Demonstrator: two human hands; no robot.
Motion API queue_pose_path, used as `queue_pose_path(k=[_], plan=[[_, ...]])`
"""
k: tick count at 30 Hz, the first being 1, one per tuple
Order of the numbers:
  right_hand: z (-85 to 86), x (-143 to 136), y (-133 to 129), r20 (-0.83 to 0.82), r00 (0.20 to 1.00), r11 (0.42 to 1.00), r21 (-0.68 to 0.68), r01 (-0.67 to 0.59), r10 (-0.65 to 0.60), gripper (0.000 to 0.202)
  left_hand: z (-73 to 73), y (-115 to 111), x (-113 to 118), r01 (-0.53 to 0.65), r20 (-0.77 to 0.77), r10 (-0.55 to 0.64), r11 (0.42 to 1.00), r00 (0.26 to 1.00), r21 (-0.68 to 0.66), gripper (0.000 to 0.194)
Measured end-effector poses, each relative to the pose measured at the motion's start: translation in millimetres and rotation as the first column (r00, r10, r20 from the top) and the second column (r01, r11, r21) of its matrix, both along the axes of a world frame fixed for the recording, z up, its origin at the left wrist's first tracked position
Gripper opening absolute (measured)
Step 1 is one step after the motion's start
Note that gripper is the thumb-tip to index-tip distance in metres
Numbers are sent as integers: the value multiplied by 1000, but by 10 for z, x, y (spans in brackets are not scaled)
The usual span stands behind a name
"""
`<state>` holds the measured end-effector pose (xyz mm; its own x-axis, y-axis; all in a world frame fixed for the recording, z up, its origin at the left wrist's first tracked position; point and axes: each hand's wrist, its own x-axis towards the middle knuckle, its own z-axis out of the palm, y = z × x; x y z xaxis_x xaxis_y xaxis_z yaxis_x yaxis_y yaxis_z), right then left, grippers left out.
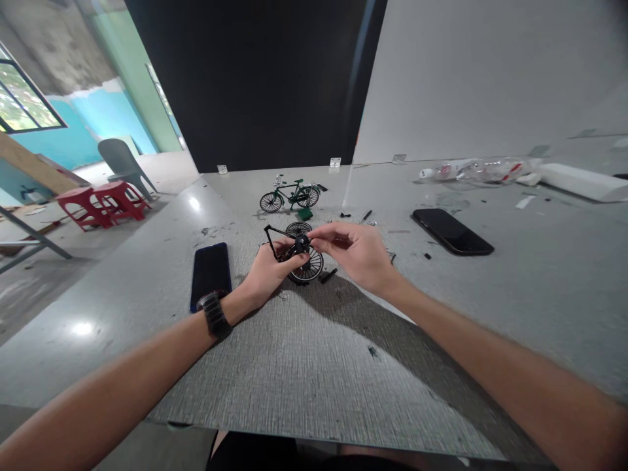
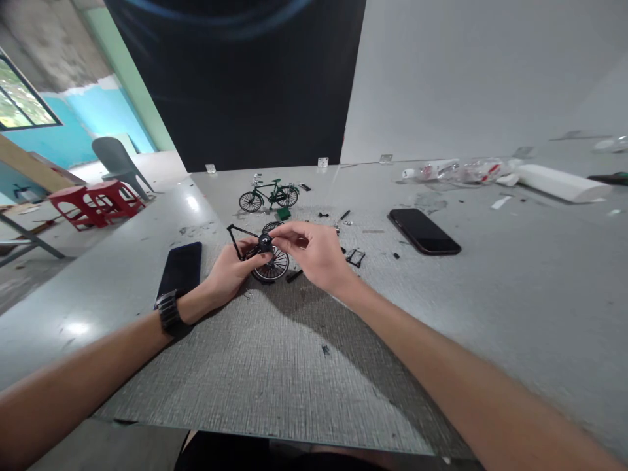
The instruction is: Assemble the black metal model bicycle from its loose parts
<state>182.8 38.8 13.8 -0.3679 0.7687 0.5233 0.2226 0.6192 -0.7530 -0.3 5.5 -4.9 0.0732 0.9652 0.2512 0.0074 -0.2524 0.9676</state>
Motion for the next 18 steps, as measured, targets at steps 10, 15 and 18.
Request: queue_pose_path(k=[10, 15, 18], plan=[[12, -29, -40, -8, 1000, 998, 66, 23, -22, 18, 75, -44, 16, -12, -132, 19, 998, 991, 54, 11], [31, -37, -56, -11, 1000, 1000, 21, 0, 0, 18, 50, -38, 11, 1, -172, 10, 998, 985, 58, 12], [35, -36, -60, 0, 1000, 999, -32, -23, 23, 18, 29, -33, -1, 10, -204, 1, 998, 979, 54, 17]])
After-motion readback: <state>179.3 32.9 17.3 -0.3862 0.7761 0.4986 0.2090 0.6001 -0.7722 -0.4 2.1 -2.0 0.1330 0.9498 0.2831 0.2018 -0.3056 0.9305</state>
